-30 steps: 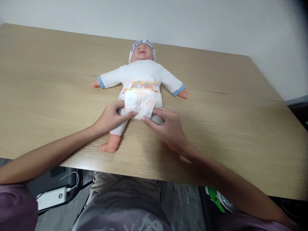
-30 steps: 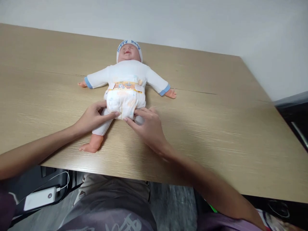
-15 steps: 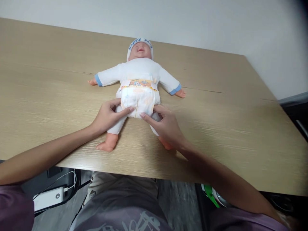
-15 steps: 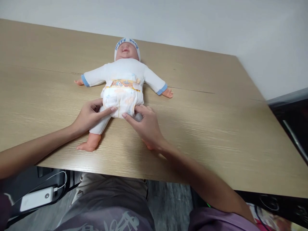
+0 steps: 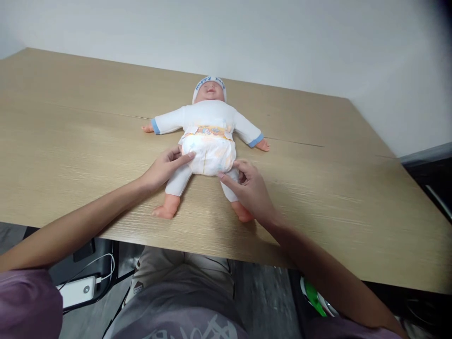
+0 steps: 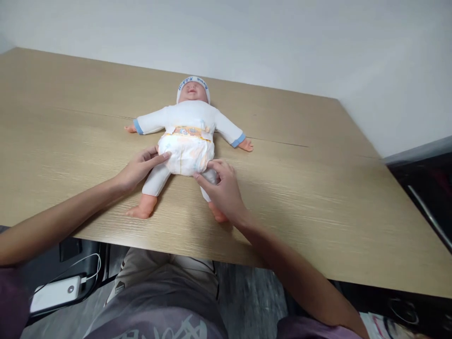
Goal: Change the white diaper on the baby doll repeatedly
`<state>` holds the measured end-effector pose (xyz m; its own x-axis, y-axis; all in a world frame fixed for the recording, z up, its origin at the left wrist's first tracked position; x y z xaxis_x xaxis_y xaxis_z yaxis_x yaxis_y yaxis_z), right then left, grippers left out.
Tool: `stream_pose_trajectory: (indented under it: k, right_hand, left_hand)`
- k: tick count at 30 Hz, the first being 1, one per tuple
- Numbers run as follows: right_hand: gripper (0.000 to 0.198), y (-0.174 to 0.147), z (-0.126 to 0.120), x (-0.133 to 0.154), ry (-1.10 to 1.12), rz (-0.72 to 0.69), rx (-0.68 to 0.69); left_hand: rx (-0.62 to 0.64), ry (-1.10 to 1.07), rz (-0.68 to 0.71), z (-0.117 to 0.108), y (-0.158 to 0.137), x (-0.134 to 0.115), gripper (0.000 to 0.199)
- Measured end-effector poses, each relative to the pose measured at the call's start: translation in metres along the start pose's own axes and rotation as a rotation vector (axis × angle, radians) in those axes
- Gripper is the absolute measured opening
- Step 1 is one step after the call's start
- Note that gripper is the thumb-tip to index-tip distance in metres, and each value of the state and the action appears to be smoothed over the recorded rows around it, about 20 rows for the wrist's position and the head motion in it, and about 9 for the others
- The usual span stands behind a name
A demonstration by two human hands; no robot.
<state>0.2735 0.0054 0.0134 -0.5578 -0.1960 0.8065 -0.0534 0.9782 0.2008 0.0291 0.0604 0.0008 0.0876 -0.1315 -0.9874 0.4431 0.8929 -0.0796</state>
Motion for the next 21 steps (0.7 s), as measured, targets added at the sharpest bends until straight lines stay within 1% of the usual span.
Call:
stream_pose_trajectory:
  k: [3, 6, 9, 13, 16, 18, 21]
  right_hand:
    - [0.026, 0.001, 0.002, -0.005, -0.073, -0.054, -0.057]
    - [0.024, 0.004, 0.003, -0.010, -0.108, -0.051, -0.060]
    - [0.022, -0.001, 0.000, -0.008, -0.133, -0.068, -0.040]
    - [0.028, -0.018, -0.011, 0.004, -0.158, -0.127, 0.021]
    - [0.026, -0.023, -0.025, 0.008, -0.127, -0.134, 0.042]
    - [0.024, -0.016, -0.038, 0.003, -0.105, -0.112, 0.007]
    - [0.024, 0.016, -0.057, -0.009, -0.161, -0.118, -0.131]
  left_hand:
    - [0.038, 0.044, 0.020, 0.000, 0.001, -0.003, 0.052]
    - [0.056, 0.069, 0.036, -0.004, 0.001, -0.004, 0.050]
    - [0.040, 0.130, 0.050, -0.012, -0.001, -0.006, 0.050]
    - [0.009, 0.275, 0.053, -0.029, -0.007, -0.017, 0.058]
    - [-0.012, 0.386, 0.055, -0.043, -0.008, -0.030, 0.055]
    - [-0.052, 0.470, 0.101, -0.054, -0.002, -0.040, 0.049]
    - [-0.167, 0.671, 0.264, -0.074, 0.021, -0.055, 0.046]
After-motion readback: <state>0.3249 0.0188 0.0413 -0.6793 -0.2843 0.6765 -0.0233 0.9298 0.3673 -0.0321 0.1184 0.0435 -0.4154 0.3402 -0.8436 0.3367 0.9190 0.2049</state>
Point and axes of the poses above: each hand's wrist, its own y-axis towards the middle knuckle, its own z-axis out of the palm, x = y × z, the point moved 7 cm from there along y, towards the middle knuckle, and after that the axes turned 6 degrees about x, right-handed, at the moved point
